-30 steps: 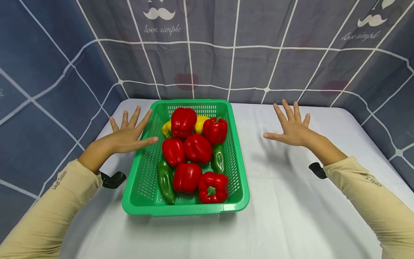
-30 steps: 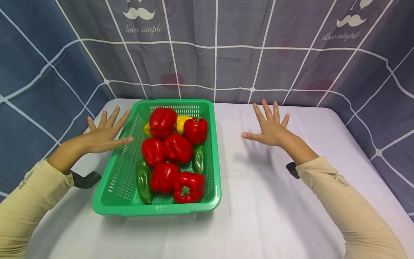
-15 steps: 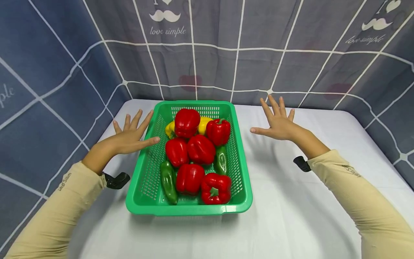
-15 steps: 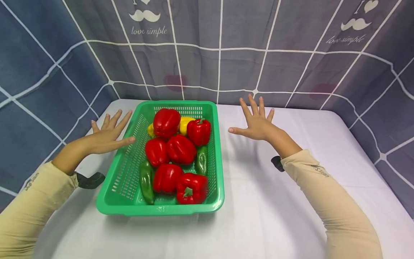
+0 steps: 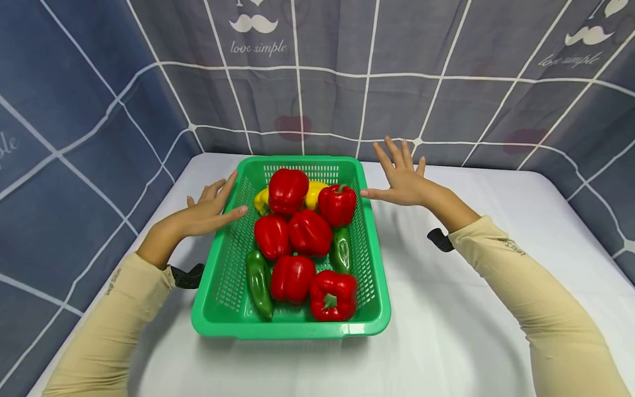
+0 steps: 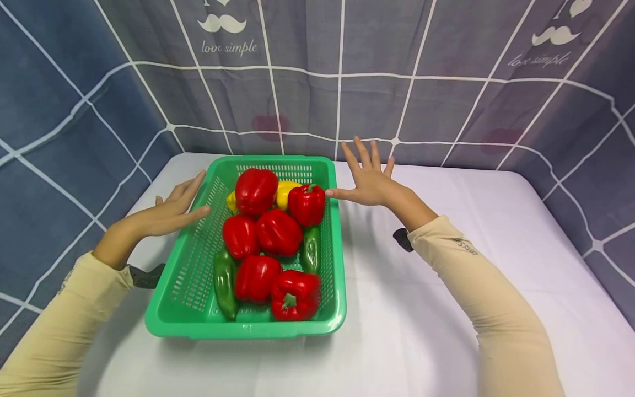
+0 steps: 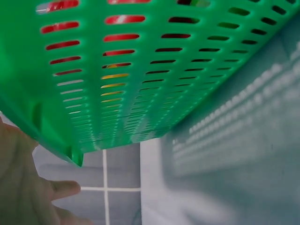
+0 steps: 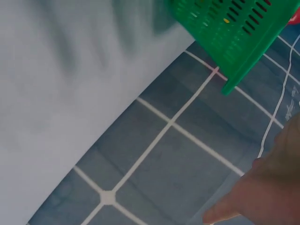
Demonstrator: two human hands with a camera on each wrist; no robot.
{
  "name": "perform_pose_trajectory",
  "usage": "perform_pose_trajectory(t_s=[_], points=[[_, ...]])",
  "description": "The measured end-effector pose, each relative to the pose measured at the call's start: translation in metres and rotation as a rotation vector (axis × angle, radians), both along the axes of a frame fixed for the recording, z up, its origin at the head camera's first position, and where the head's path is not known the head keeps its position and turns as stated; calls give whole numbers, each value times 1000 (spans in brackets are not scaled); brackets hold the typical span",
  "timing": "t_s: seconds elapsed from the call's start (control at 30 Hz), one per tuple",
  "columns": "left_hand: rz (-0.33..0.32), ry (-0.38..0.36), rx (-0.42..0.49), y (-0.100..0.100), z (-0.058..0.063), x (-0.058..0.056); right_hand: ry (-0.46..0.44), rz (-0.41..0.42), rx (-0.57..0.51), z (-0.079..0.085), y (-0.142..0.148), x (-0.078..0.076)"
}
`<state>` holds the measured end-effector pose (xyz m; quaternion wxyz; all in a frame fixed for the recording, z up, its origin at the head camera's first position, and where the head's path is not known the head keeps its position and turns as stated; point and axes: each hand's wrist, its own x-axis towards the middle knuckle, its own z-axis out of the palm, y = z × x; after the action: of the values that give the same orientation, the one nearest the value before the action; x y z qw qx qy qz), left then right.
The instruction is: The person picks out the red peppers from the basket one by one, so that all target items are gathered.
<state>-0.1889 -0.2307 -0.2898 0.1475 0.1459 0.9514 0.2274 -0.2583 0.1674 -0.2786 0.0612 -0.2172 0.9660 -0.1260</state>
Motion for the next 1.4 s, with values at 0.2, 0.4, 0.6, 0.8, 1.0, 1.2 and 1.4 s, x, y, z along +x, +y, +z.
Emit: perform_pose_trajectory(t_s=[0.2,0.4,0.6,0.8,1.0,1.2,1.4], points=[[1,-26,83,-2,-4,-3,19,28,-16,6,-20,-6],[-10,-40,144,-4,-10,-6,15,63,-53,7,-36,-7],[-29,-31,238,-5,-18,-8,-1,99,-90,7,-52,-6],[-12,-24,352,-4,-27,-8,-35,134,-152,6,-68,-2],[24,0,370,-3,-32,-6,-57,177,-212,-2,-81,-2],[14,12,365,1,-33,-10,-61,219,-316,-8,-84,-1],[11,7,368,4,-35,-12,-68,268,-361,-16,-86,1]])
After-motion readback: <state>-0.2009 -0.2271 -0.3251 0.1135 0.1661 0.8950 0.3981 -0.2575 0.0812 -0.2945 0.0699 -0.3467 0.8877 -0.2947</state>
